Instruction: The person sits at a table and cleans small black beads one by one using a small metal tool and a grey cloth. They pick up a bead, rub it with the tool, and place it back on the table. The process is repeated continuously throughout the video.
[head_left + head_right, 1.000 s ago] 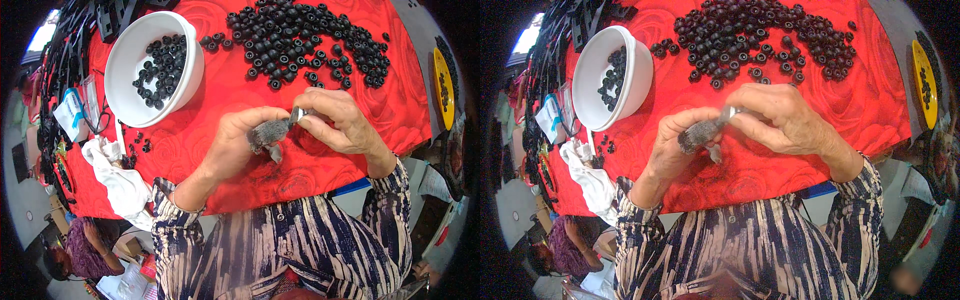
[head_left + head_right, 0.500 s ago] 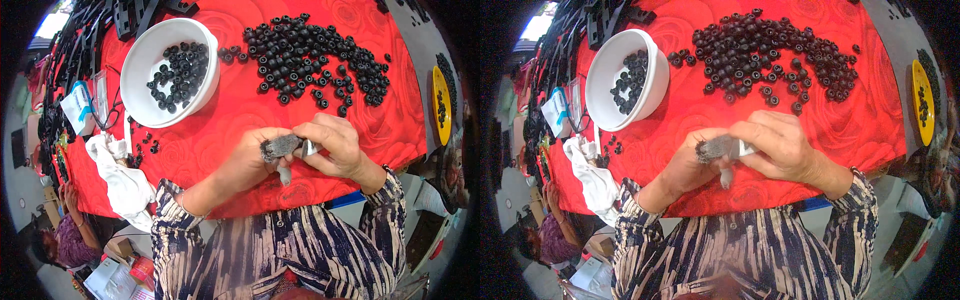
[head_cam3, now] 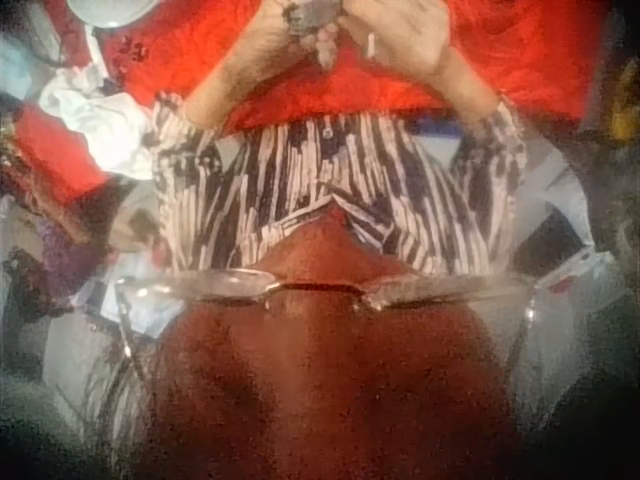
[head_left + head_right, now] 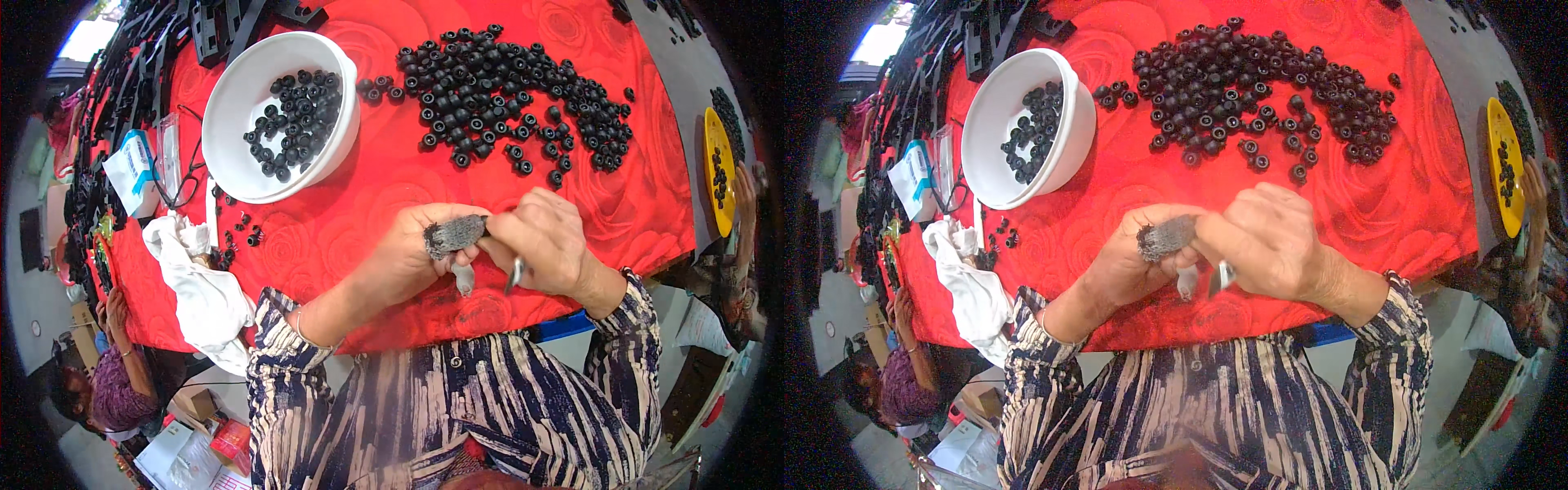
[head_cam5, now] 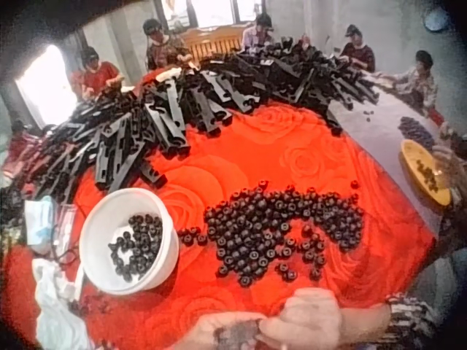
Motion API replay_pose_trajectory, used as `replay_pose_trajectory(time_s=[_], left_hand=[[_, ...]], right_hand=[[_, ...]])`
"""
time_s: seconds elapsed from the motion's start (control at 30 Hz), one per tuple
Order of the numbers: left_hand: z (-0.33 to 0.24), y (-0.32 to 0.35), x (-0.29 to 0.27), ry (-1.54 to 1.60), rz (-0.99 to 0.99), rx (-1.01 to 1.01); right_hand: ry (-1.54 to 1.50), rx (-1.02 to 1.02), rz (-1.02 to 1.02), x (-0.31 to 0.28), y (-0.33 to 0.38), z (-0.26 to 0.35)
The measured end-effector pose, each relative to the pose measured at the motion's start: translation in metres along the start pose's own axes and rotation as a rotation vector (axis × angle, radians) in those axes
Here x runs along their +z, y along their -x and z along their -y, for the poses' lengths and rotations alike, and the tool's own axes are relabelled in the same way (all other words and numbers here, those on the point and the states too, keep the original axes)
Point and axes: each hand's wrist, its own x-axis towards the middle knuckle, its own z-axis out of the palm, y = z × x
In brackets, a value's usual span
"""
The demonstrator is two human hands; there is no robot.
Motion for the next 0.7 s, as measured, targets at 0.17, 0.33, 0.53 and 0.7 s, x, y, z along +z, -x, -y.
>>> replay_pose_trajectory(time_s=[0.17,0.33,0.53,0.7], left_hand=[[0.001,-0.001,0.001,-0.019,0.004,0.079],[-0.017,0.011,0.019,-0.302,-0.081,0.149],[-0.010,0.002,0.016,-1.216,-0.223,0.834],[-0.011,0.003,0.021,-1.301,-0.178,0.858]], right_hand=[[-0.053,0.065,-0.055,0.006,0.000,-0.001],[-0.315,0.280,-0.010,-0.007,-0.004,0.004],[-0.402,0.625,0.056,-0.005,-0.007,0.010],[-0.380,0.647,0.046,-0.002,-0.007,0.012]])
